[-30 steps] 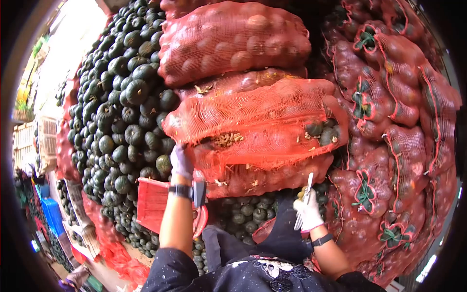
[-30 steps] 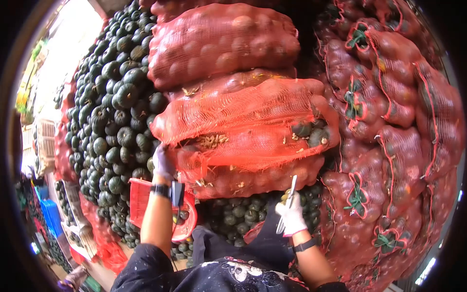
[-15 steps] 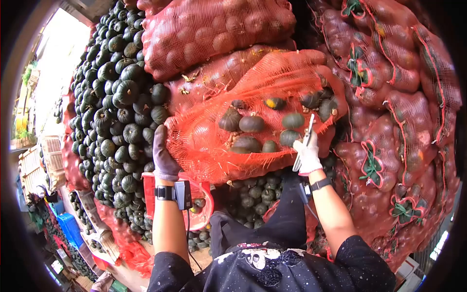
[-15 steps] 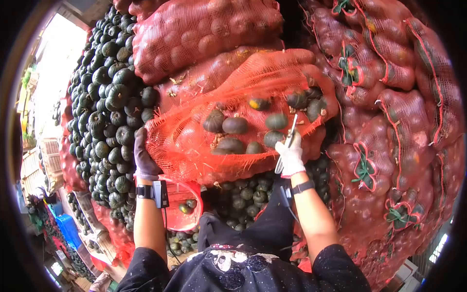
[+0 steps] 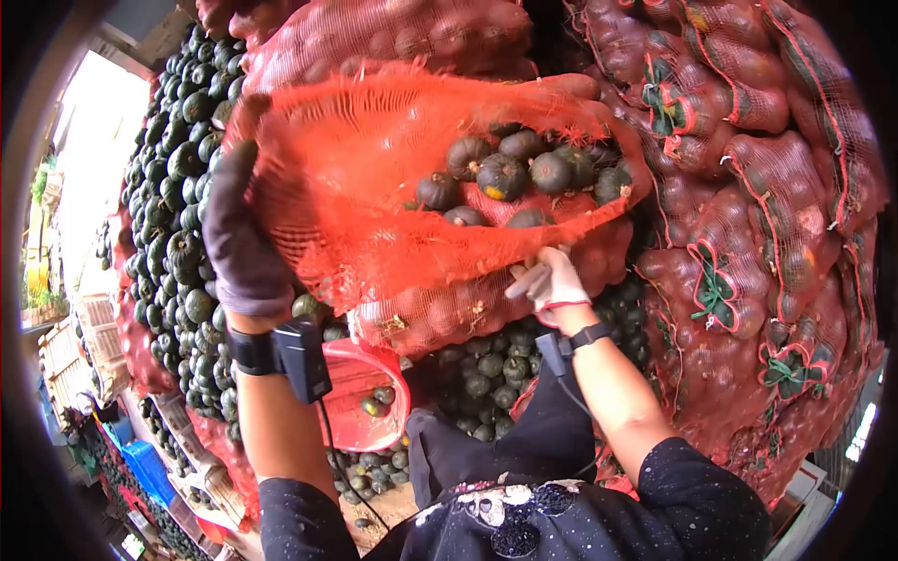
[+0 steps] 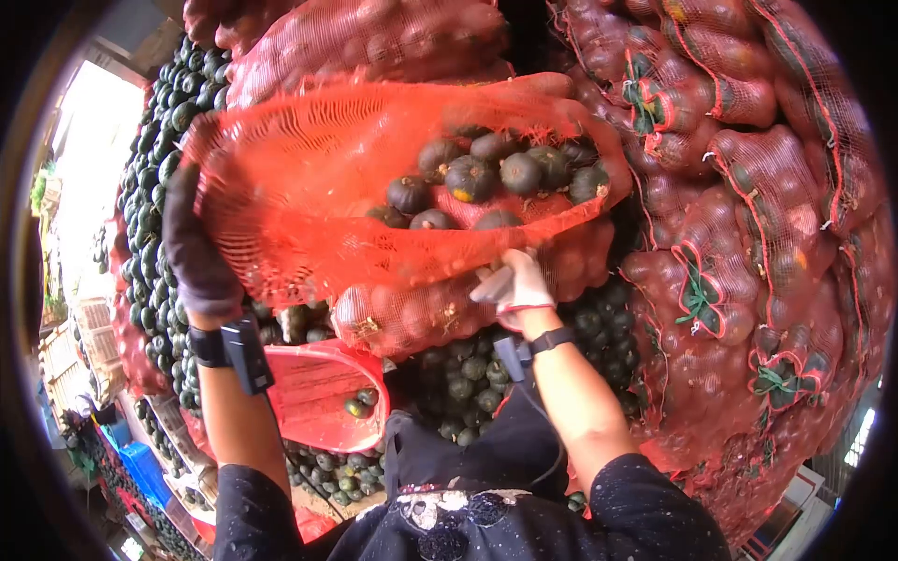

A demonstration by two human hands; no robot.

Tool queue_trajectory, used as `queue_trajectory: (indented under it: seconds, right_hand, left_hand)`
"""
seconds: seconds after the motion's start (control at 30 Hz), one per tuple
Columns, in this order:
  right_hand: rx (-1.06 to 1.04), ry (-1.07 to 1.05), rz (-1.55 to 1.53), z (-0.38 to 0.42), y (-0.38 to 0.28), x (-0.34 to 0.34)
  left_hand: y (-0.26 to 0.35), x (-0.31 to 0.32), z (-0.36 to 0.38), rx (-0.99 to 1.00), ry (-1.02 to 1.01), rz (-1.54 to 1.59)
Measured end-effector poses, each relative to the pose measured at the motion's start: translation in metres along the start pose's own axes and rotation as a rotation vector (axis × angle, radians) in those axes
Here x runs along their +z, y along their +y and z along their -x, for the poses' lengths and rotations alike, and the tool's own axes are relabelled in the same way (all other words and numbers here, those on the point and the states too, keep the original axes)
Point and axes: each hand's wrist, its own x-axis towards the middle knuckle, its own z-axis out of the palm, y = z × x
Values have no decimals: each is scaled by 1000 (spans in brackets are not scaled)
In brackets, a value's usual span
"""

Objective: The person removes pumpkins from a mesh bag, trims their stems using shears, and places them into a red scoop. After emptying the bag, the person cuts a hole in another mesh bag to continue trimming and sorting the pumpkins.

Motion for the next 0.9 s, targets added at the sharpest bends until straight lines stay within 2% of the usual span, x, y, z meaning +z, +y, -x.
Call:
queue_trajectory:
  seconds: [0.07, 0.13, 0.17, 0.2, 0.27, 0.33, 0.37, 0.47, 0.53, 0.57, 0.6, 0.63, 0.67, 0.7, 0.73, 0.8, 0.87, 0.9]
  right_hand:
    - [-16, 81, 125, 2, -2, 32]
    - [-106, 163, 305, -9, 5, 34]
    - [-173, 284, 499, -9, 8, 33]
    - [-232, 413, 700, -5, 12, 28]
    - [-552, 359, 946, -13, 29, 7]
    - [-1003, 379, 1227, 7, 34, 22]
    - [-1019, 244, 1269, 29, 28, 40]
    - [-496, -69, 1616, 22, 42, 39]
    - [-475, -71, 1688, 23, 70, 22]
    - [-567, -39, 1685, 28, 84, 6]
    - [-653, -5, 1679, 31, 98, -11]
    - [-732, -26, 1624, 26, 109, -29]
    - [-648, -17, 1606, 27, 112, -34]
    - [-565, -7, 1587, 28, 112, -37]
    - [-485, 5, 1565, 29, 111, -40]
    - [-485, -2, 1485, 31, 110, -46]
    - [-421, -26, 1436, 34, 105, -52]
    - [-331, -29, 1307, 32, 107, -64]
  left_hand:
    - [-6, -17, -4, -33, 46, 71]
    - [-32, -57, -4, 5, 48, -97]
    - [-32, -67, 11, -291, -215, 203]
    - [-41, -87, 25, -386, -150, 183]
    - [-58, -125, 53, -576, -13, 160]
    - [-75, -179, 72, -660, -21, 114]
    - [-74, -177, 76, -665, -38, 162]
    - [-80, -158, 76, -654, -89, 296]
    - [-107, -179, 73, -625, -30, 143]
    - [-132, -205, 73, -654, -31, 109]
    - [-139, -198, 75, -592, 41, 47]
    - [-161, -221, 78, -627, 106, -44]
    - [-198, -254, 82, -662, 170, -136]
    - [-230, -275, 85, -589, 203, -276]
    - [-229, -270, 87, -719, 238, -387]
    - [-253, -273, 87, -468, 232, -590]
    - [-233, -230, 83, -256, 327, -878]
    - [-215, -195, 81, -10, 372, -1155]
